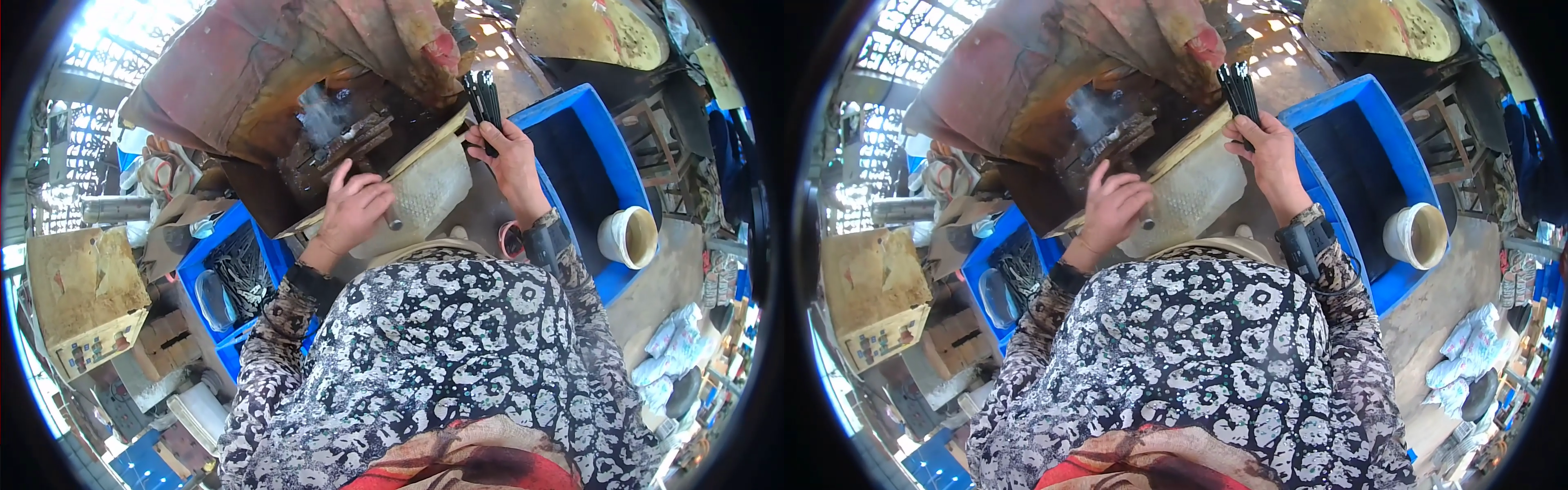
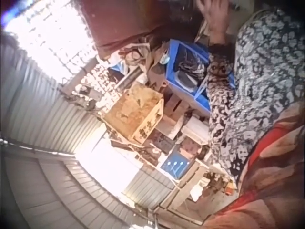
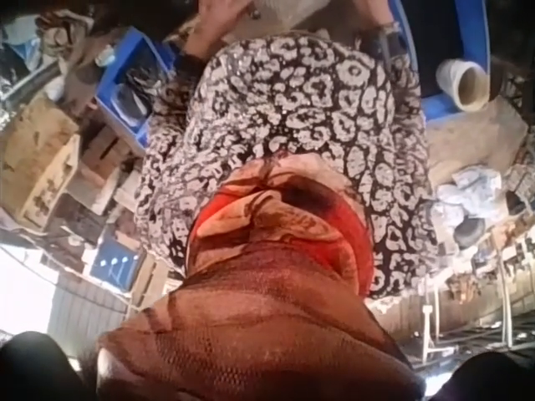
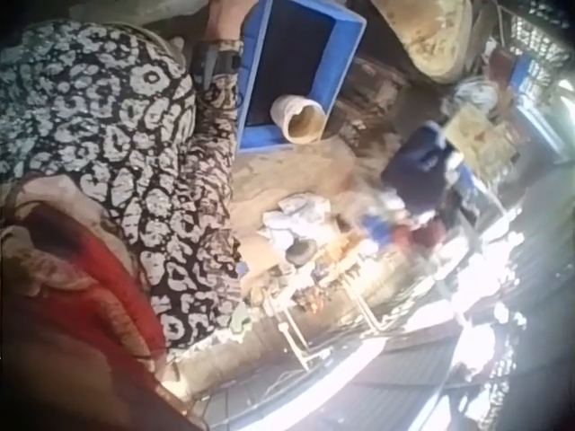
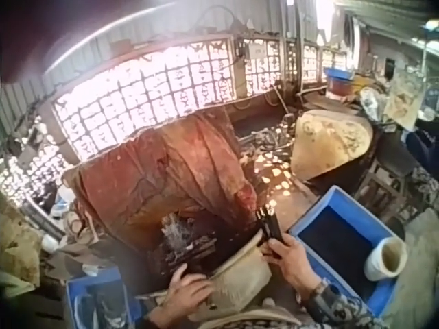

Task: Polishing small metal components using a stationary grinding machine.

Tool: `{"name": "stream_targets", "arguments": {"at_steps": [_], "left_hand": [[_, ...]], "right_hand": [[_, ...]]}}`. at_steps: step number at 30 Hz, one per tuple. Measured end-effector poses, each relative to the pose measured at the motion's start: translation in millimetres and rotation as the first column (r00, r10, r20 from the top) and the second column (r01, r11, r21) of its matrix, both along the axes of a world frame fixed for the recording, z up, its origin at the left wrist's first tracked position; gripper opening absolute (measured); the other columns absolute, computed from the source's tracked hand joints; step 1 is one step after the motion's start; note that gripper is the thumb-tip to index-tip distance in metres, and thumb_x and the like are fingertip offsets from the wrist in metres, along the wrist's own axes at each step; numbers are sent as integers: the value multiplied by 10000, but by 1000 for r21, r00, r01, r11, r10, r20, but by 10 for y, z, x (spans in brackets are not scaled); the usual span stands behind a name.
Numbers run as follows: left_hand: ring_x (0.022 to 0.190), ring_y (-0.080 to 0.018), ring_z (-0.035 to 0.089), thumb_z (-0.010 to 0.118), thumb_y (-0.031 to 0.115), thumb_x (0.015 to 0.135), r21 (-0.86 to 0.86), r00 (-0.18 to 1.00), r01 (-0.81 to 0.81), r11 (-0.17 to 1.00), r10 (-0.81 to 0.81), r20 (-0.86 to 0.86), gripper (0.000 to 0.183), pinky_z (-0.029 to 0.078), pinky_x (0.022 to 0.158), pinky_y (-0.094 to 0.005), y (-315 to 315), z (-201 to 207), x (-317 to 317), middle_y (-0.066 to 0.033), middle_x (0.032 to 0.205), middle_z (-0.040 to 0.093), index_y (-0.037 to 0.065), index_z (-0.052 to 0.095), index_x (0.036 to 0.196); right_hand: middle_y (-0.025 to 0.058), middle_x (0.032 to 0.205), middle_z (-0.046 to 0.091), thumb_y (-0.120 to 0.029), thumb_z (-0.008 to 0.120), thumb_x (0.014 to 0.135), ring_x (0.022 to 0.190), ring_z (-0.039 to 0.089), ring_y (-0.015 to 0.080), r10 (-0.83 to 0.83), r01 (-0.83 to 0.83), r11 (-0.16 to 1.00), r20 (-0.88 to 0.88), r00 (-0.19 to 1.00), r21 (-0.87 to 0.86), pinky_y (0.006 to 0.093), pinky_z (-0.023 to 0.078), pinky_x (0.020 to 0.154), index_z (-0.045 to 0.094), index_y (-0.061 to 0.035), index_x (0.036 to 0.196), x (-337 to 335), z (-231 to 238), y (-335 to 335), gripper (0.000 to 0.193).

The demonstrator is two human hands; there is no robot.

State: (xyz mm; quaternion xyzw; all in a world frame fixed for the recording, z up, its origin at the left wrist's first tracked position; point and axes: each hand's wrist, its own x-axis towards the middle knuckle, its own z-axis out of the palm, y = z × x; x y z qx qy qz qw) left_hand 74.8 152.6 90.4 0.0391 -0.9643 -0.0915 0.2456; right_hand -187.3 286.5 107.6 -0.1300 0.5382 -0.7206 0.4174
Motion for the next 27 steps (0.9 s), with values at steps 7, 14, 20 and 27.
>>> {"name": "stream_targets", "arguments": {"at_steps": [7,14,20,27], "left_hand": [[869,-297,636,712,116,778,175,842,-394,902,431,-325,231,471,900,-428,-375,376,-136,-82,964,675,67,644,993],[787,-224,648,701,146,839,486,675,-520,702,687,-269,275,494,742,-344,-1356,672,-395,-134,869,680,-10,541,999],[730,-214,602,740,157,786,558,655,-515,651,719,-234,256,481,723,-347,-2160,572,-232,-116,792,645,-3,584,912],[685,-228,550,775,170,743,463,601,-646,607,778,-182,284,452,692,-376,-2553,541,-52,-77,734,574,-11,587,856]], "right_hand": [[75,933,651,-124,597,939,899,643,167,-71,71,997,-7,997,16,294,542,741,608,-4,1054,-59,18,193,167],[73,933,654,-142,608,936,888,647,160,-152,152,988,-12,988,33,285,546,732,613,-7,1040,-54,-26,449,171],[69,926,663,-153,626,926,861,661,161,-204,204,979,11,979,4,285,568,721,619,-17,1027,78,-72,585,170],[79,912,661,-156,635,911,849,659,153,-203,203,979,39,978,1,292,571,724,615,-18,1013,96,-125,659,173]]}}
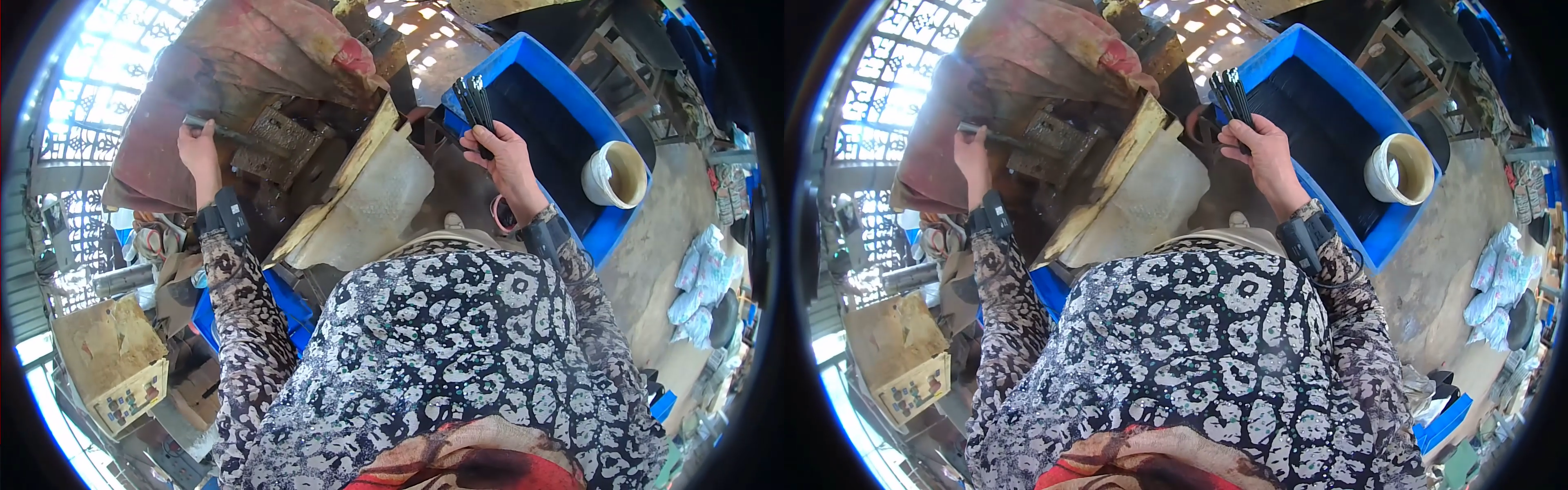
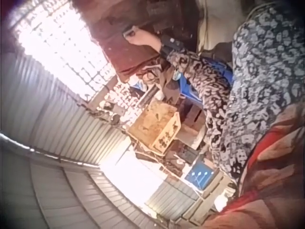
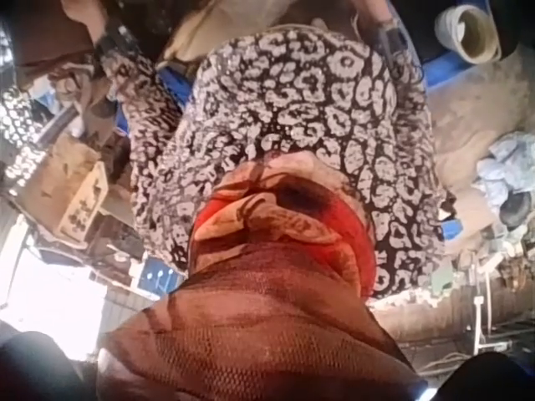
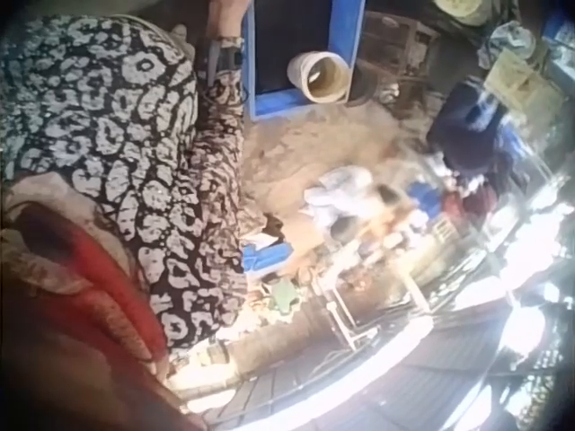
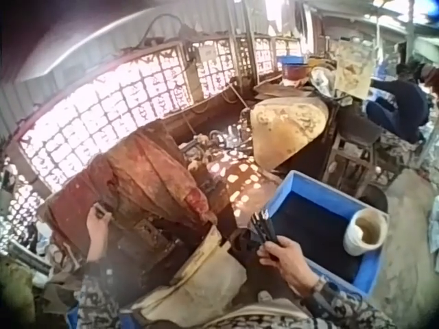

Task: Polishing small metal components using a stationary grinding machine.

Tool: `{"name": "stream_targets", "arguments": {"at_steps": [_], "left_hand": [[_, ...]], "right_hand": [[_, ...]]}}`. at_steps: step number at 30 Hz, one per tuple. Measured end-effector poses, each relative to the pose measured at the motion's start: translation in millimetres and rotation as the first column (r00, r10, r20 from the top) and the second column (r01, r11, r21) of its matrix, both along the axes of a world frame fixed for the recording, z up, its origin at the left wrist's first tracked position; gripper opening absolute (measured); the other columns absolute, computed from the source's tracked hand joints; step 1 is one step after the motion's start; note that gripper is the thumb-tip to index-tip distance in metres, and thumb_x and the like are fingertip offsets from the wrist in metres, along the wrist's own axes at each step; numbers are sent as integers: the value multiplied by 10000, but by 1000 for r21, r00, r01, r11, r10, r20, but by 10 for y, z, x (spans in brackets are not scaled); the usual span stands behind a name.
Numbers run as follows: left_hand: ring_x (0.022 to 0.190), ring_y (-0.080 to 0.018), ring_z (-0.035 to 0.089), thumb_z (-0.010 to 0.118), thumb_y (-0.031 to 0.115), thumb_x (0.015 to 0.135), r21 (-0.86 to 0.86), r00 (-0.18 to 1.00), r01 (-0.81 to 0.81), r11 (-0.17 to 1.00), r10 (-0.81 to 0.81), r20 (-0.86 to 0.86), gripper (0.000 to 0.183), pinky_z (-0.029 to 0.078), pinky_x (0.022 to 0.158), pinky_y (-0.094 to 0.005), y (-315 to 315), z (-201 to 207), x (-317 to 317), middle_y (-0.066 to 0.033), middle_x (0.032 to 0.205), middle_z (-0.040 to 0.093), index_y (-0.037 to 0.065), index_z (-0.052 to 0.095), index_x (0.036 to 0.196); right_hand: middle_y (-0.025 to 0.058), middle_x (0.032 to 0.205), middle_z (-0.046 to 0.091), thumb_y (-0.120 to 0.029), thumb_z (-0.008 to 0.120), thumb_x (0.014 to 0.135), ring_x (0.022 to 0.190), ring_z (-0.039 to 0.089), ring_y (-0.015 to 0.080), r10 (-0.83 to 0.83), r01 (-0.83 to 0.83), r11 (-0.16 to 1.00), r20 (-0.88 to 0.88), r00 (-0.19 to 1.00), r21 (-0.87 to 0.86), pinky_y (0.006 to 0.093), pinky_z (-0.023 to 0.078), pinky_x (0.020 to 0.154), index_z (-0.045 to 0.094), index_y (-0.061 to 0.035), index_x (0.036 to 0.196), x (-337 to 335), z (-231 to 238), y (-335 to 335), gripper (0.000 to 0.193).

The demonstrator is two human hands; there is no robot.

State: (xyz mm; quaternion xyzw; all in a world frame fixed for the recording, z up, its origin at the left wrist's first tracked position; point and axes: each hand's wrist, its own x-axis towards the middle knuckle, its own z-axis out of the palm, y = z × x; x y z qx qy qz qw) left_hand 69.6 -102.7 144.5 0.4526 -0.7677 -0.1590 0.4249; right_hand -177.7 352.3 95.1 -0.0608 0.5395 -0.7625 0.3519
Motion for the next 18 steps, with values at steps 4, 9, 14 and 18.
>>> {"name": "stream_targets", "arguments": {"at_steps": [4,9,14,18], "left_hand": [[552,-101,478,749,107,769,256,976,116,960,-62,-208,212,397,507,-286,50,143,12,-5,679,526,30,576,867],[503,-64,437,730,64,773,375,966,116,920,-18,-257,190,352,423,-238,-136,195,137,13,656,509,39,571,875],[539,-98,504,715,69,784,376,952,18,927,99,-290,203,403,440,-243,-330,85,351,-34,713,564,-11,584,916],[593,-133,583,709,160,828,127,931,155,980,-102,-351,199,486,534,-257,441,-277,-118,-82,792,634,29,620,948]], "right_hand": [[79,911,661,-159,643,908,847,661,157,18,-18,1000,10,1000,-11,294,572,725,617,-17,1011,-16,-65,-14,177],[68,928,668,-159,631,925,861,662,158,82,-81,996,38,996,-23,289,570,721,623,-29,1026,-71,-145,-84,165],[68,930,666,-162,627,928,869,660,160,134,-131,989,44,990,-65,289,566,719,624,-30,1028,-86,-120,-176,165],[67,932,666,-157,623,929,873,662,161,99,-98,995,28,995,-31,288,565,716,624,-32,1023,-117,-83,-143,157]]}}
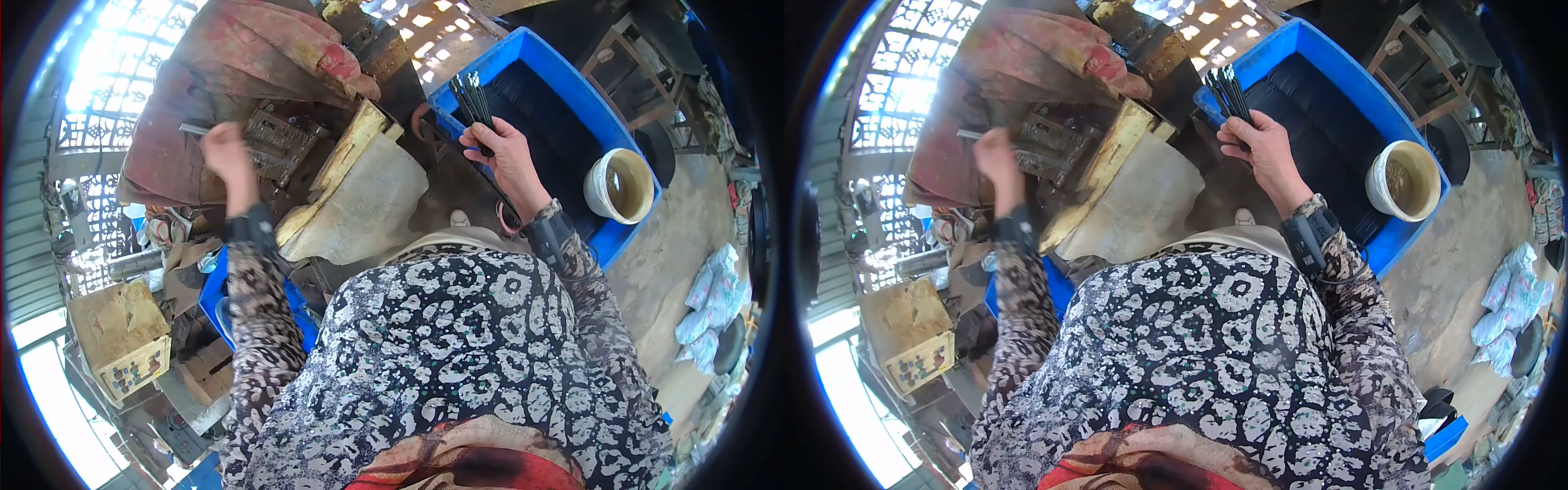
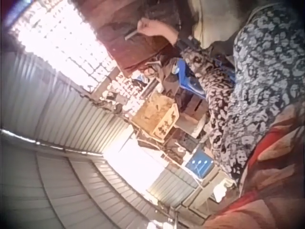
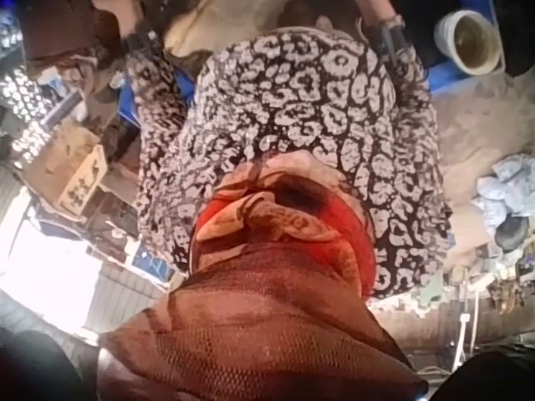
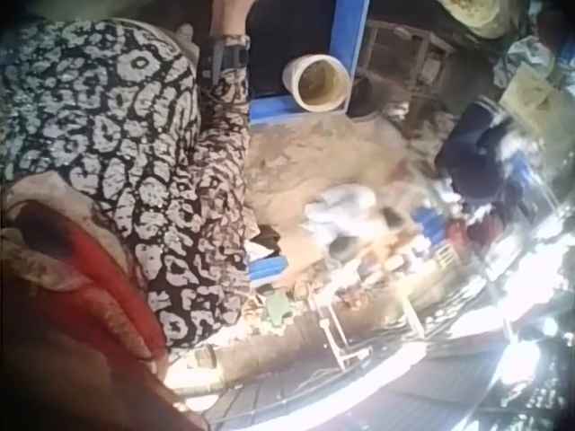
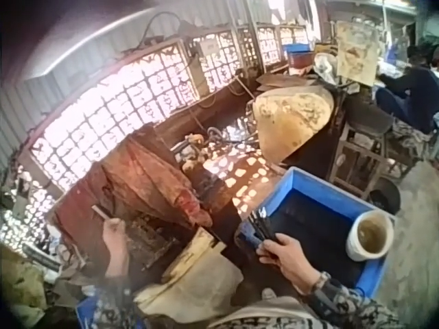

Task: Polishing small metal components using a stationary grinding machine.

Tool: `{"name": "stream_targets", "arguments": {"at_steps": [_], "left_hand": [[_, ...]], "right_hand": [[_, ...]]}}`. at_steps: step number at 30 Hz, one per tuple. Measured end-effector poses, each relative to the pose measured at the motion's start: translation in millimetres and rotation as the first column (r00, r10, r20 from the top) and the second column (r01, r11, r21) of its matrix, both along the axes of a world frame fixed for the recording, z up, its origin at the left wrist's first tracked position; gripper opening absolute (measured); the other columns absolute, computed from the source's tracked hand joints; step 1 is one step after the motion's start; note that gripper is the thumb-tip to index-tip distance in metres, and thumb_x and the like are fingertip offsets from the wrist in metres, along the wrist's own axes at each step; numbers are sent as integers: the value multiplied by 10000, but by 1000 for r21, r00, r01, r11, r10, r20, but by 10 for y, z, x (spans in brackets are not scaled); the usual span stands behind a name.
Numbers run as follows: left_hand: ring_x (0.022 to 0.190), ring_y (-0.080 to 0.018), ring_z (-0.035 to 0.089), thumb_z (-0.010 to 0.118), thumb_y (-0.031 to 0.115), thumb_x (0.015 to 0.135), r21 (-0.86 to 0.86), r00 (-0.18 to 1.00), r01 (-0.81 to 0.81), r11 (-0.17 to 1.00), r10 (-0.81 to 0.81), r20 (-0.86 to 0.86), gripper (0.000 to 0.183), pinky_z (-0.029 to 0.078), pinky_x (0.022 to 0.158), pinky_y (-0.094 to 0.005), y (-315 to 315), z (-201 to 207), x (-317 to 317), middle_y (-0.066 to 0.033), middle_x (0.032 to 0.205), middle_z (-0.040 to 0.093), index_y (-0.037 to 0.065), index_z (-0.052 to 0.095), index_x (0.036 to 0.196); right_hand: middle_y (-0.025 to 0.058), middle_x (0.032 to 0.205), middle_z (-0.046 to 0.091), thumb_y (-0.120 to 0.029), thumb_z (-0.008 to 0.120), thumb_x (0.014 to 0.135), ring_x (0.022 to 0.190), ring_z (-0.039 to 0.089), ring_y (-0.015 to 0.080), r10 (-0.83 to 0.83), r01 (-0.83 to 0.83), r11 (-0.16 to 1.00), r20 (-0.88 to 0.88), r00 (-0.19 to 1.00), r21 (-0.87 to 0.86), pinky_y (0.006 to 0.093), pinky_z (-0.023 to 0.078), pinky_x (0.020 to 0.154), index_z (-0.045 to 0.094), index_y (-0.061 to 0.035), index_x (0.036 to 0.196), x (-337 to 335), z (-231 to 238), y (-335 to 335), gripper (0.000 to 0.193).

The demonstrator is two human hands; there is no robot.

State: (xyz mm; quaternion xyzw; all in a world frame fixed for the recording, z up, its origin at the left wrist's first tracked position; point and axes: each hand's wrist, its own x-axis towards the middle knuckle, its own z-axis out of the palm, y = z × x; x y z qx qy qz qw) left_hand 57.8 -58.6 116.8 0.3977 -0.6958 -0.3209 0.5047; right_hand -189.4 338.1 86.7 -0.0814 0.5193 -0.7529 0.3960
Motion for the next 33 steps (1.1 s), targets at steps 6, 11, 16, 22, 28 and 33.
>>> {"name": "stream_targets", "arguments": {"at_steps": [6,11,16,22,28,33], "left_hand": [[859,-169,653,634,195,913,654,660,634,412,-729,-180,367,543,779,-295,2064,128,-1194,-112,1015,660,-15,561,1205],[1003,-223,634,611,150,924,657,440,754,-13,-733,-519,308,525,858,-330,2441,-201,-1638,-159,1108,634,-33,532,1158],[976,-231,641,530,50,941,566,367,802,-190,-591,-718,193,535,858,-367,2601,-311,-1700,-155,1115,625,-26,541,1118],[997,-233,633,514,58,950,478,278,816,-325,-504,-818,204,531,872,-370,2697,-370,-1723,-166,1140,617,-26,527,1136],[1028,-241,623,485,42,942,443,256,821,-359,-462,-849,208,526,879,-365,2834,-353,-1632,-164,1142,615,-18,530,1136],[1012,-215,618,466,53,950,483,250,830,-280,-587,-770,219,534,828,-342,2789,-268,-1636,-161,1149,612,-6,521,1154]], "right_hand": [[60,929,666,-161,626,922,857,661,145,14,-14,999,-10,1000,-33,271,562,704,627,-30,1035,78,95,12,173],[49,966,666,-181,620,919,854,656,119,3,2,998,-74,997,60,253,552,688,625,-22,1080,269,174,55,226],[60,974,670,-166,606,937,863,668,128,-68,74,989,-59,996,124,239,562,675,607,-22,1111,440,161,142,225],[81,987,670,-169,599,943,866,675,145,-190,191,973,-24,982,128,234,565,663,595,-7,1116,498,95,247,237],[96,983,674,-169,594,947,880,679,157,-234,238,961,-41,971,139,239,573,655,589,-1,1110,634,139,369,233],[102,1001,676,-184,586,952,902,681,171,-204,209,973,-57,977,100,252,581,668,588,-4,1118,615,230,355,245]]}}
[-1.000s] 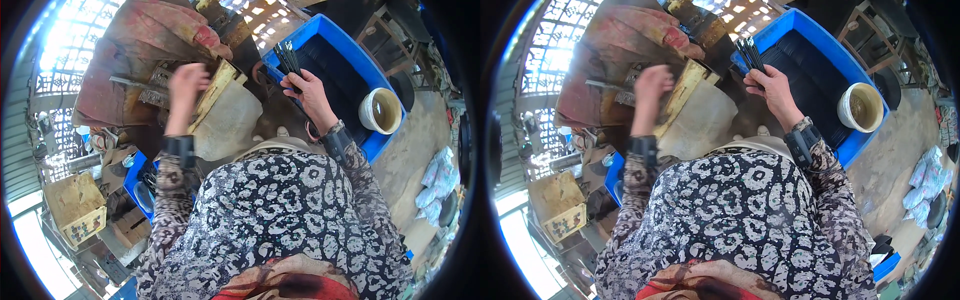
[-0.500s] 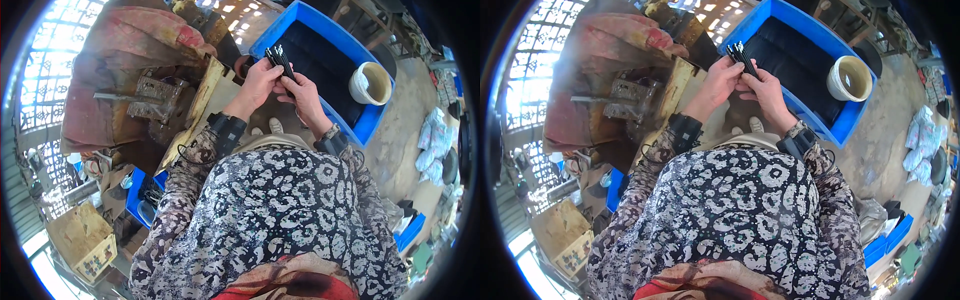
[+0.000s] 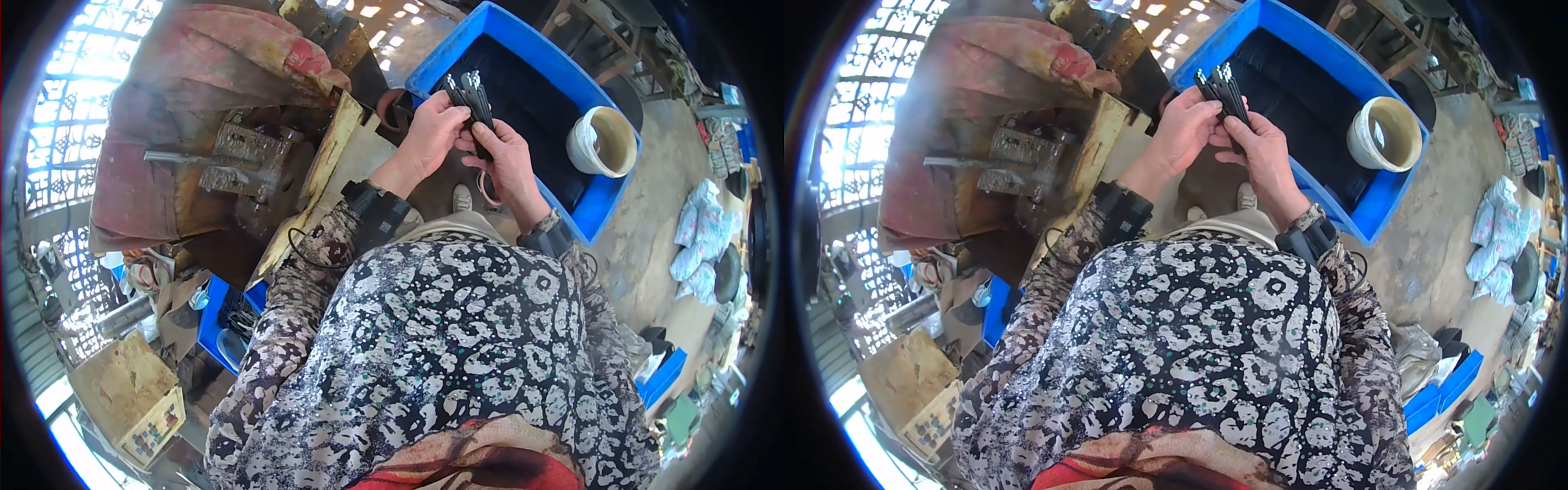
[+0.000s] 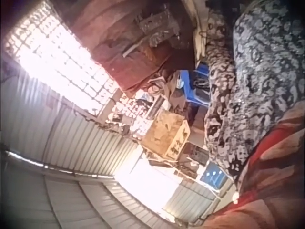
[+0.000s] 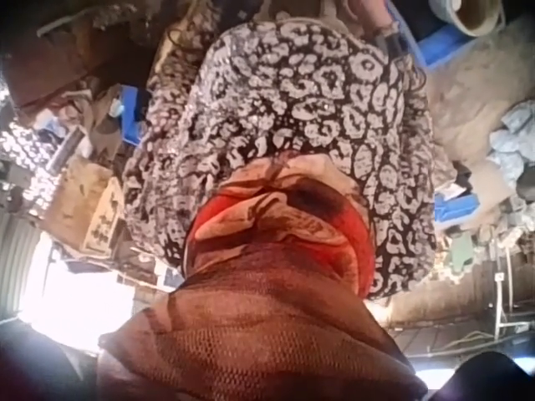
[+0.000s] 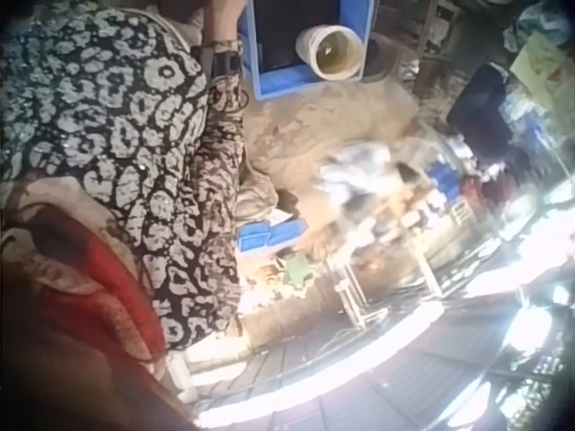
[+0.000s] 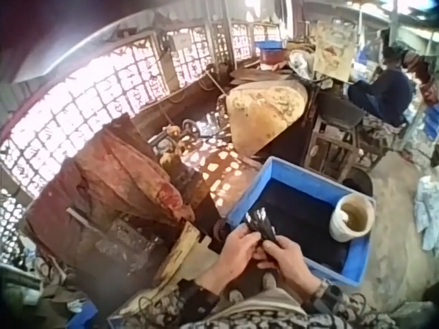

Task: Polishing small metal components using a stationary grinding machine.

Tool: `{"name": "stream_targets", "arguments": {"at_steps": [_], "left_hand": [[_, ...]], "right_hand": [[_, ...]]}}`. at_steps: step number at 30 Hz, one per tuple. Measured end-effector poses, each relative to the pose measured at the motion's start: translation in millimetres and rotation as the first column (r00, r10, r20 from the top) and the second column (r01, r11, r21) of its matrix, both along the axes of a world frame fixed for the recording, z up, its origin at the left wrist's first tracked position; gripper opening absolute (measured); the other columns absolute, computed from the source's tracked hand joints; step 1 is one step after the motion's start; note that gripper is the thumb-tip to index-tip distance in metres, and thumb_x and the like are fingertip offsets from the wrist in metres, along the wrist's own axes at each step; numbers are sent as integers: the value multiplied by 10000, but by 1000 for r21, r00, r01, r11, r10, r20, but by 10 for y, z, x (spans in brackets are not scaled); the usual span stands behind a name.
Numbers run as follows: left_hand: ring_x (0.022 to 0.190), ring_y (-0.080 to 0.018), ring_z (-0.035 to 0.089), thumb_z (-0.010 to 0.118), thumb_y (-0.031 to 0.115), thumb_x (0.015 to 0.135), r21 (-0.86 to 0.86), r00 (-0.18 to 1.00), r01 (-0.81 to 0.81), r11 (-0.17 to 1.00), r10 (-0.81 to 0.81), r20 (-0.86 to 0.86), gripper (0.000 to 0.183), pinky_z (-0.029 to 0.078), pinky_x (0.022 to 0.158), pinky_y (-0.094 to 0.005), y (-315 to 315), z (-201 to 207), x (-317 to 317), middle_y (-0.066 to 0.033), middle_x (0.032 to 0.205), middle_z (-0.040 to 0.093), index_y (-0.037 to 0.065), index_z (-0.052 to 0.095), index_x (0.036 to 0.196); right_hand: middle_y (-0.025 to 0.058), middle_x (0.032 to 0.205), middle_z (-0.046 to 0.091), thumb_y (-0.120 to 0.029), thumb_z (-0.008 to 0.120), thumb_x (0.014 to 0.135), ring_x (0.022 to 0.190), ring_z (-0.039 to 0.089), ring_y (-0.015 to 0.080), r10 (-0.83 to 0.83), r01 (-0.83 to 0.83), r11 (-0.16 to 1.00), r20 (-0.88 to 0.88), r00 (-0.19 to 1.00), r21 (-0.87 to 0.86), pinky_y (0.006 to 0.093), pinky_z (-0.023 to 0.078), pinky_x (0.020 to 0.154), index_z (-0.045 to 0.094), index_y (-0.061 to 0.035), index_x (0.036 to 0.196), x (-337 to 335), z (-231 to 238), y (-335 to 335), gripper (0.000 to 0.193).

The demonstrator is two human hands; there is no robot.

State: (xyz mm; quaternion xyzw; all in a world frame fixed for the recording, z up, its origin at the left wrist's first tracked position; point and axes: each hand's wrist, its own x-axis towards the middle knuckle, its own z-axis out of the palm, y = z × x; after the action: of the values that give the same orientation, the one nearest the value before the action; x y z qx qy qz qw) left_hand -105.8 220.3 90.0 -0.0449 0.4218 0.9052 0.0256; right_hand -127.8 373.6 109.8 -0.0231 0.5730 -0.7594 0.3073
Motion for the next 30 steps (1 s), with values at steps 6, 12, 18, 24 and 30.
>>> {"name": "stream_targets", "arguments": {"at_steps": [6,12,18,24,30], "left_hand": [[915,-185,623,450,117,983,-165,991,100,981,-112,-68,262,529,702,-312,-89,149,80,-148,1203,599,41,477,1232],[885,-209,636,485,152,983,-57,992,124,991,-124,3,254,536,665,-347,-88,144,8,-166,1185,607,39,482,1210],[877,-220,642,592,168,932,-31,982,-14,999,20,186,190,532,719,-373,69,-80,-44,-174,1070,648,4,541,1015],[985,-241,640,586,239,942,17,941,137,990,-136,311,264,512,821,-374,120,-279,-74,-156,1123,646,13,560,1076],[1064,-261,619,558,225,953,-48,942,69,996,-50,333,312,496,901,-370,-191,-397,258,-160,1157,636,16,550,1185]], "right_hand": [[21,901,621,-298,546,978,692,613,100,191,-191,982,13,982,6,202,470,507,587,-70,1059,-61,156,3,245],[11,826,588,-309,523,971,603,539,70,327,-304,923,-65,943,237,224,405,461,564,-50,959,-176,142,-29,262],[60,758,610,-200,569,903,622,585,90,336,-181,851,-247,909,493,234,442,475,571,-6,1155,-60,17,29,318],[227,786,637,-174,588,872,709,652,348,333,146,772,-589,736,619,426,507,632,634,8,1036,-173,-367,338,249],[244,758,637,-150,583,815,750,645,391,673,250,289,-382,634,924,495,502,662,652,13,829,-539,-745,859,178]]}}
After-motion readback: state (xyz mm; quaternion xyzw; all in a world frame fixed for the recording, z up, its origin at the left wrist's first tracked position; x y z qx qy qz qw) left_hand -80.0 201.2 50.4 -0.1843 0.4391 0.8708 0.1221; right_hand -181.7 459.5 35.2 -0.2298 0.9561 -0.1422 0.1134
